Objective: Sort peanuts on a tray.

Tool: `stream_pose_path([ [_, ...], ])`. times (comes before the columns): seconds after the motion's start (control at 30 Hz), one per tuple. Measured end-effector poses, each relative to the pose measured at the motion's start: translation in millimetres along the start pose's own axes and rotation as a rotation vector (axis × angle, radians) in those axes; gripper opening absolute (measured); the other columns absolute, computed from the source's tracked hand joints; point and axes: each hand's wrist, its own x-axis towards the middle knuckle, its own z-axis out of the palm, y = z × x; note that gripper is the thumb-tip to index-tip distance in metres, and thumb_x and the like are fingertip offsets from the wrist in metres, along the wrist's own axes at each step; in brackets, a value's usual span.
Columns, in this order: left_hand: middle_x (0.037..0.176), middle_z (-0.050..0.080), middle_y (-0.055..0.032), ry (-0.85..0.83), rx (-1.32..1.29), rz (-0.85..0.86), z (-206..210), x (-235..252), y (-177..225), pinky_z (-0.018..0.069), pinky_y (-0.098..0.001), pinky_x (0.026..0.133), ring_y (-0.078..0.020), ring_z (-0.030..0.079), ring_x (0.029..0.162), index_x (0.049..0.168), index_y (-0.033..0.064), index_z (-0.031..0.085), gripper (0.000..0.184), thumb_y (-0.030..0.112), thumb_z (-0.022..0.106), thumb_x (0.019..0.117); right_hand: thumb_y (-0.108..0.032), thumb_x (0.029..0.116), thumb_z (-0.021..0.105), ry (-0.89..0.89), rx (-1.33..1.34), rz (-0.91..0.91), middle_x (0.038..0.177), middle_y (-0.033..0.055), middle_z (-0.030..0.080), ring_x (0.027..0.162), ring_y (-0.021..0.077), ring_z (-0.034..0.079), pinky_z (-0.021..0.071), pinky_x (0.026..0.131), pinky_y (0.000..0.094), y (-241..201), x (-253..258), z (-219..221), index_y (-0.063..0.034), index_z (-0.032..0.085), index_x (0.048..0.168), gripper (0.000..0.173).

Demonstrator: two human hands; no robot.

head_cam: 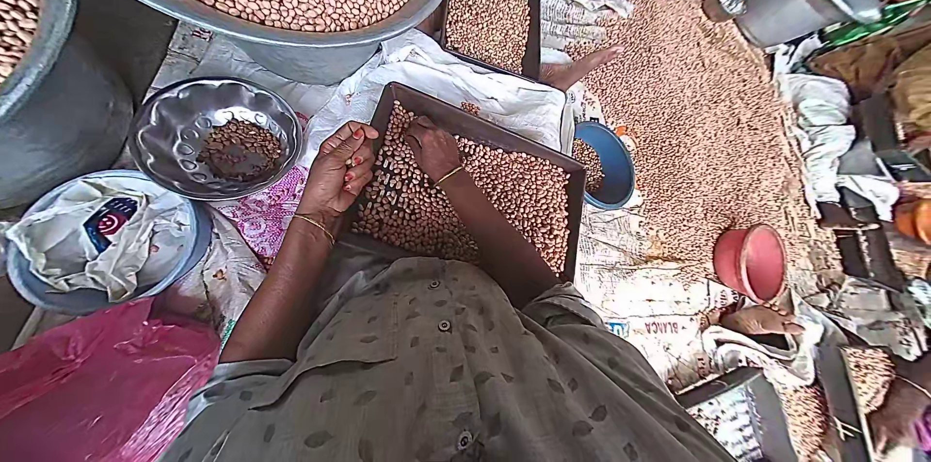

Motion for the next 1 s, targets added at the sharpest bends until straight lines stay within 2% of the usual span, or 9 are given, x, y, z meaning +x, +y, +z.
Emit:
stream_pose_path([
  [0.27,0.063,0.047,0.0098,0.011,0.015,-0.01,2,-2,2,0.0318,-0.0096,0.037,0.0036,0.036,0.041,0.104,0.0126,0.062,0.028,0.015,0.035,0.1106,-0.018,0.097,0.065,-0.007,0.05,0.119,0.125,0.0146,0.068,0.102,0.034,0.07,0.0563,0.083,0.0547,-12,4,-2,-0.0053,0.074,0.11,0.021],
  [0.4,0.063,0.046,0.0096,0.013,-0.009,-0.008,0,-3,2,0.0313,-0.0096,0.036,0.0033,0.036,0.041,0.104,0.0116,0.062,0.029,0.014,0.034,0.1107,-0.007,0.0947,0.064,0.408,0.53,0.075,0.096,0.0155,0.073,0.075,0.0226,0.07,0.0606,0.071,0.0408,25,-3,-19,0.0038,0.072,0.098,0.014],
  [0.47,0.063,0.046,0.0098,0.006,-0.029,-0.015,-1,-2,2,0.0314,-0.0094,0.037,0.0036,0.036,0.041,0.104,0.0116,0.062,0.029,0.015,0.034,0.1109,-0.005,0.1022,0.051,0.743,0.907,0.173,0.091,0.0098,0.071,0.065,0.0134,0.067,0.0594,0.06,0.0304,43,-10,-53,0.0054,0.064,0.106,0.017],
  [0.57,0.063,0.047,0.0099,-0.013,-0.075,-0.03,-3,1,1,0.0328,-0.0096,0.036,0.0035,0.037,0.041,0.105,0.0119,0.062,0.029,0.015,0.034,0.111,-0.031,0.1141,0.031,1.057,1.416,0.469,0.098,0.0071,0.067,0.069,0.0146,0.068,0.0588,0.062,0.0294,60,-18,-107,-0.0042,0.047,0.124,0.033],
  [0.63,0.064,0.047,0.0097,-0.018,-0.077,-0.036,-2,3,1,0.0318,-0.0093,0.037,0.0036,0.036,0.041,0.104,0.0122,0.062,0.03,0.015,0.033,0.1109,-0.026,0.1133,0.034,0.96,1.429,0.506,0.094,0.0079,0.069,0.071,0.0165,0.07,0.0606,0.065,0.0313,59,-23,-106,-0.0032,0.051,0.119,0.029],
  [0.7,0.063,0.046,0.0093,0.001,-0.08,-0.03,0,4,2,0.0304,-0.0093,0.036,0.0035,0.035,0.041,0.103,0.0114,0.062,0.031,0.015,0.032,0.1113,-0.013,0.1086,0.043,0.617,1.28,0.379,0.088,0.0073,0.072,0.07,0.0159,0.071,0.0622,0.065,0.031,40,-25,-86,-0.0017,0.059,0.107,0.02],
  [0.8,0.063,0.048,0.01,0.0,-0.088,-0.031,-2,1,1,0.0318,-0.0093,0.037,0.0038,0.036,0.041,0.103,0.0117,0.062,0.032,0.016,0.031,0.1116,-0.004,0.1019,0.054,0.119,0.889,0.093,0.097,0.0121,0.07,0.08,0.0154,0.07,0.0608,0.072,0.031,5,-17,-45,0.0058,0.067,0.109,0.017],
  [0.9,0.065,0.049,0.0097,0.007,-0.073,-0.03,0,0,2,0.0312,-0.0092,0.037,0.0041,0.036,0.041,0.102,0.0124,0.061,0.032,0.015,0.031,0.1113,-0.009,0.0999,0.059,-0.016,0.297,-0.107,0.111,0.0178,0.073,0.102,0.0303,0.071,0.0567,0.09,0.0479,-14,-3,-6,0.0006,0.074,0.109,0.02],
  [1.0,0.064,0.049,0.0099,0.012,-0.08,-0.03,-1,0,4,0.0313,-0.0093,0.037,0.0041,0.037,0.041,0.102,0.0126,0.062,0.032,0.016,0.032,0.1111,-0.007,0.1006,0.058,-0.14,-0.018,-0.115,0.123,0.0192,0.068,0.112,0.0375,0.067,0.0563,0.09,0.0523,-34,1,-2,-0.0009,0.073,0.113,0.02],
])
